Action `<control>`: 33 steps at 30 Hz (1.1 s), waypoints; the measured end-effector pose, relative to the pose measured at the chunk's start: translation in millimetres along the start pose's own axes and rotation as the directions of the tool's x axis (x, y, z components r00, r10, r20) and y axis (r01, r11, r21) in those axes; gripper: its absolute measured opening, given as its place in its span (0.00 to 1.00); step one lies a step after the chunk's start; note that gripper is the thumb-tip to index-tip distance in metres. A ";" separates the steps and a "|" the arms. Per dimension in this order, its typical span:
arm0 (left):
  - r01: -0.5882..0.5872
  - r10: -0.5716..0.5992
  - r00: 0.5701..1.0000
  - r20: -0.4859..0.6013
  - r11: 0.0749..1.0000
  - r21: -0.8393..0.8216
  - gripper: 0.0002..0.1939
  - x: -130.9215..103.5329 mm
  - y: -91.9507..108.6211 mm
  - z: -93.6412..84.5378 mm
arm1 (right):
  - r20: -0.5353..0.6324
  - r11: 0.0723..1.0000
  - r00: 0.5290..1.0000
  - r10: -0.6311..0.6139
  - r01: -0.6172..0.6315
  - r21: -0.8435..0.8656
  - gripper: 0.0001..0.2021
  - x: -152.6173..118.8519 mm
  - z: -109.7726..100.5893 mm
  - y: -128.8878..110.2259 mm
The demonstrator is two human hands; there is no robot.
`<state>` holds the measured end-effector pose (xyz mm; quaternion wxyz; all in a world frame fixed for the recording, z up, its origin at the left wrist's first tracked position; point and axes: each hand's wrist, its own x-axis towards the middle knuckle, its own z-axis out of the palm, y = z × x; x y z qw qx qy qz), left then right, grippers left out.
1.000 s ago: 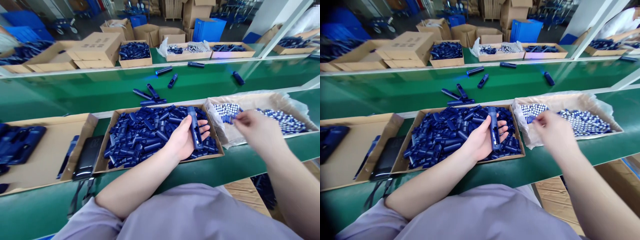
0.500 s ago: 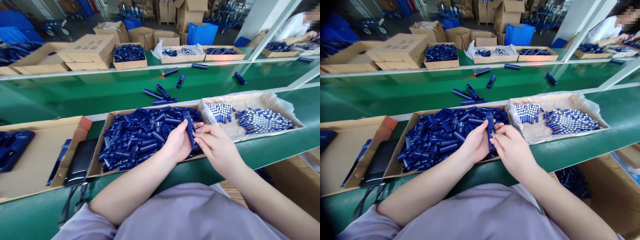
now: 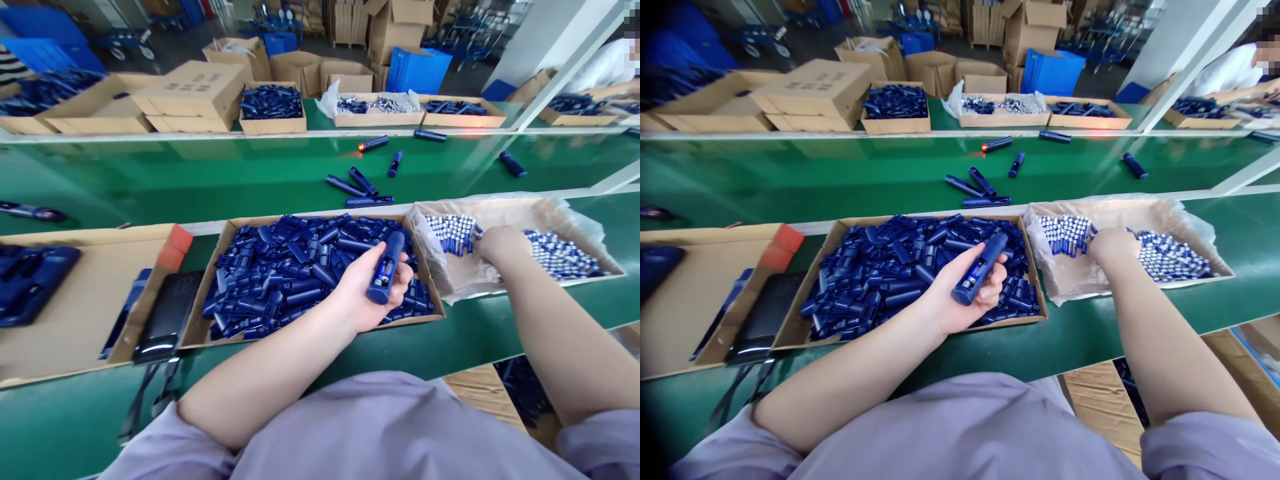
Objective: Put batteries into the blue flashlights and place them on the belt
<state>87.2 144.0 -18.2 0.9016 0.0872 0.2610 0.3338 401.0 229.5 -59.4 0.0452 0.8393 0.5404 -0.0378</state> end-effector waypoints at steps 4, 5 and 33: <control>0.058 -0.053 0.997 -0.049 0.994 0.092 0.19 -8.1 -3.8 8.6 | -0.010 0.999 1.000 0.026 -0.025 0.037 0.10 -17.6 -24.8 -8.6; 0.083 -0.077 0.994 -0.073 0.993 0.089 0.19 -11.6 -4.9 12.5 | -0.038 0.997 0.999 0.006 -0.004 0.071 0.09 -30.2 -33.6 -10.5; -0.238 0.310 0.941 -0.137 0.892 0.385 0.18 -2.8 -37.4 9.1 | -0.445 0.266 0.792 -0.418 0.575 0.774 0.13 -214.3 -49.5 -68.8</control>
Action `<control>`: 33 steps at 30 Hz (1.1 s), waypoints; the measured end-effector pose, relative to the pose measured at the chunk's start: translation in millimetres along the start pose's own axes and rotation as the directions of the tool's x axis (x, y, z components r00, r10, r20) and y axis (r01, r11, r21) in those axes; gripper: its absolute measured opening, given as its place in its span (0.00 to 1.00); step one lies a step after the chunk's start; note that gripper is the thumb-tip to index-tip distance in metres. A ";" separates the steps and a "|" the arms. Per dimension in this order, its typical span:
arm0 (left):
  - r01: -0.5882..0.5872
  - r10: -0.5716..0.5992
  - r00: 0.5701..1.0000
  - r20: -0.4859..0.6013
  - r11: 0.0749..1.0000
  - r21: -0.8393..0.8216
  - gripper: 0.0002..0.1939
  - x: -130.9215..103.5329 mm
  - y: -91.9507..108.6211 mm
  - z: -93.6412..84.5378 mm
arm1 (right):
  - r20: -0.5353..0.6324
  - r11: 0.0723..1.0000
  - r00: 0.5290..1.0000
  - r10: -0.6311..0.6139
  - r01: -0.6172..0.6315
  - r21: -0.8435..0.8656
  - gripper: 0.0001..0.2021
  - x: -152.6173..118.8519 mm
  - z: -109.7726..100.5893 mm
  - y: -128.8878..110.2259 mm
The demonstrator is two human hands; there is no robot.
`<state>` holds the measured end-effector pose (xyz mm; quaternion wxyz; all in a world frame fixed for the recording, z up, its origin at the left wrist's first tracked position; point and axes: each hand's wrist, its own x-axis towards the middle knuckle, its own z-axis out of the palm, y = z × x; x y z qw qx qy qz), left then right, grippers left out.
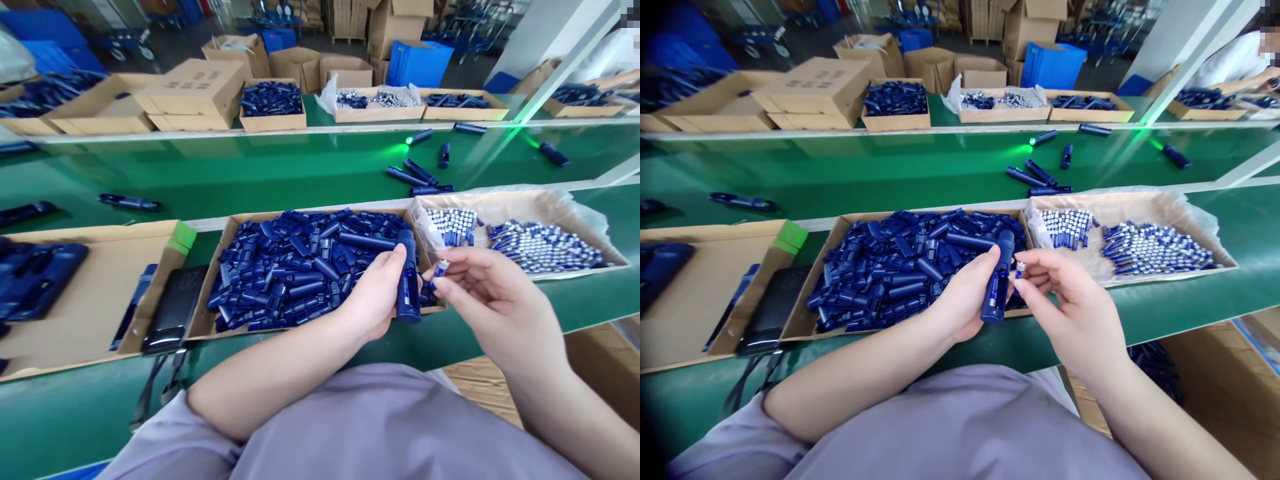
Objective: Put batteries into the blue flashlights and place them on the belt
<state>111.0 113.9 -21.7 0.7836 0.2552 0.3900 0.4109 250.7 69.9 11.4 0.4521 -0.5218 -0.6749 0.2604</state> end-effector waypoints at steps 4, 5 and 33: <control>-0.030 0.031 0.997 -0.070 0.999 0.021 0.17 0.2 2.2 0.3 | -0.017 0.996 0.999 0.033 -0.034 -0.076 0.10 -2.4 9.0 0.4; -0.035 0.037 0.996 -0.077 0.999 0.023 0.18 0.0 3.1 0.5 | -0.003 0.994 0.999 0.047 -0.047 -0.101 0.10 -3.4 10.8 1.4; -0.288 0.287 0.958 0.015 0.957 0.028 0.18 -4.2 -0.1 -2.2 | 0.271 0.550 0.763 -0.586 0.621 -0.559 0.15 -6.2 6.5 10.6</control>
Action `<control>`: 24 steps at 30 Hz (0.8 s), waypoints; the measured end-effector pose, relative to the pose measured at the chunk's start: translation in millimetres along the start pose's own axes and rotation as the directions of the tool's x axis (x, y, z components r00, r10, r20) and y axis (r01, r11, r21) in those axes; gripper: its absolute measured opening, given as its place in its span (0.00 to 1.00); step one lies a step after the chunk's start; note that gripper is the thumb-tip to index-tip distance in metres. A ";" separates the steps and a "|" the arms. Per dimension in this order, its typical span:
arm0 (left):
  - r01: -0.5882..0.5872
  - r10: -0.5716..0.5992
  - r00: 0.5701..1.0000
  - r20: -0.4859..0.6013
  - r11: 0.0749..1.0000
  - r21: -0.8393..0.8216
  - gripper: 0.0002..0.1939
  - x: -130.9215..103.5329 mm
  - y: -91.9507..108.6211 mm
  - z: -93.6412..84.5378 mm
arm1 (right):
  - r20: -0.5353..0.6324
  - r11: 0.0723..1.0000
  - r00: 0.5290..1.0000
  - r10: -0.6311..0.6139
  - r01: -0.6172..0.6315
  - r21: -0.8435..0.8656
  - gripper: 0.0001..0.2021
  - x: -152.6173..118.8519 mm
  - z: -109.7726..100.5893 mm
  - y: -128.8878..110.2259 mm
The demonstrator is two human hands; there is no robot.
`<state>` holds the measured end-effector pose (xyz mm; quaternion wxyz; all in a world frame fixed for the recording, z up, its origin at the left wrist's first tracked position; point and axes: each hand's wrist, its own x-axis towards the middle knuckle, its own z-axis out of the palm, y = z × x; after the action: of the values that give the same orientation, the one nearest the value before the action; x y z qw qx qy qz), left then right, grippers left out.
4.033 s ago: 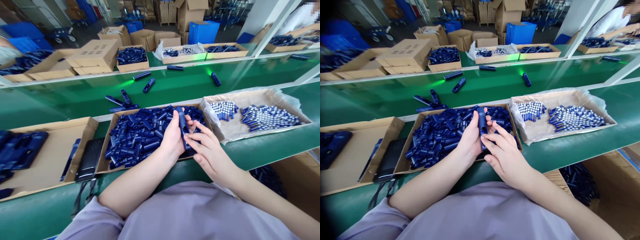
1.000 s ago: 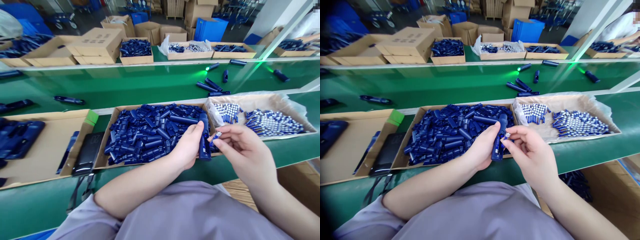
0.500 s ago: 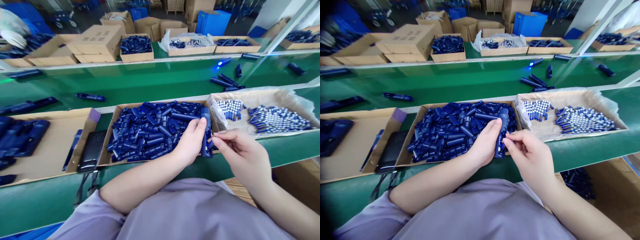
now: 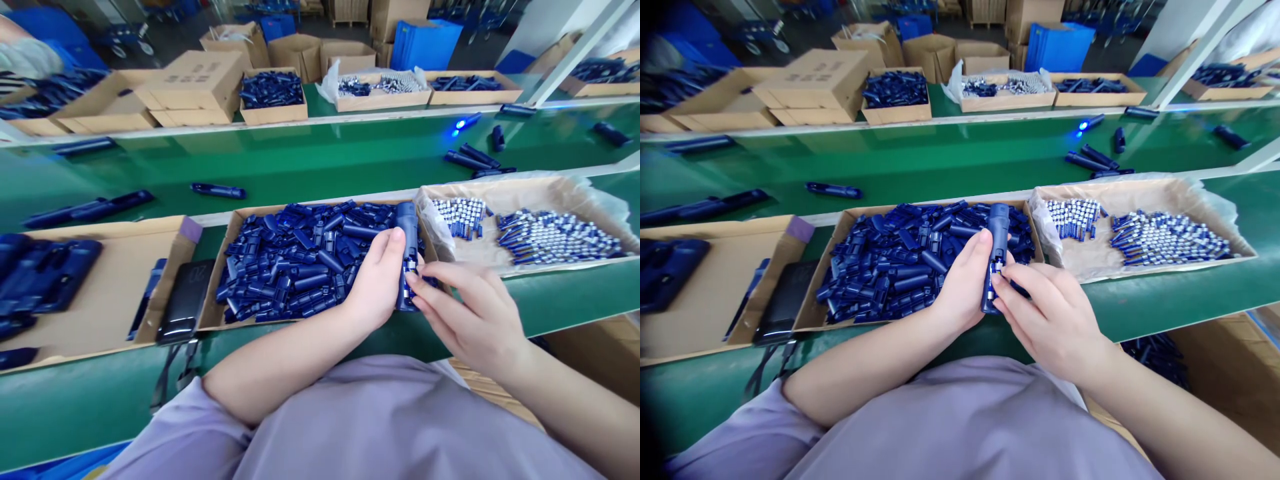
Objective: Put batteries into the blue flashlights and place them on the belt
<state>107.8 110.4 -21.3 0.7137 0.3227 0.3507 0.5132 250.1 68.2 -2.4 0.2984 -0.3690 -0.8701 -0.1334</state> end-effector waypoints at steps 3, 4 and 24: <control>-0.002 0.003 1.000 0.023 1.000 -0.024 0.18 -2.2 1.5 0.9 | 0.023 0.998 1.000 -0.002 0.000 0.068 0.18 -1.3 -4.2 -1.0; 0.000 0.001 1.000 0.028 0.999 -0.034 0.18 -2.8 1.3 1.0 | 0.026 0.997 1.000 -0.002 0.000 0.076 0.19 -2.3 -5.3 -1.7; 0.123 -0.121 0.992 0.019 0.985 -0.118 0.18 -2.7 -4.3 4.9 | 0.099 0.996 0.995 0.021 -0.030 0.089 0.15 2.3 -26.0 6.9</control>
<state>113.4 106.2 -21.8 0.7639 0.2605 0.3342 0.4867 264.8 62.5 19.5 0.2733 -0.3723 -0.8841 -0.0719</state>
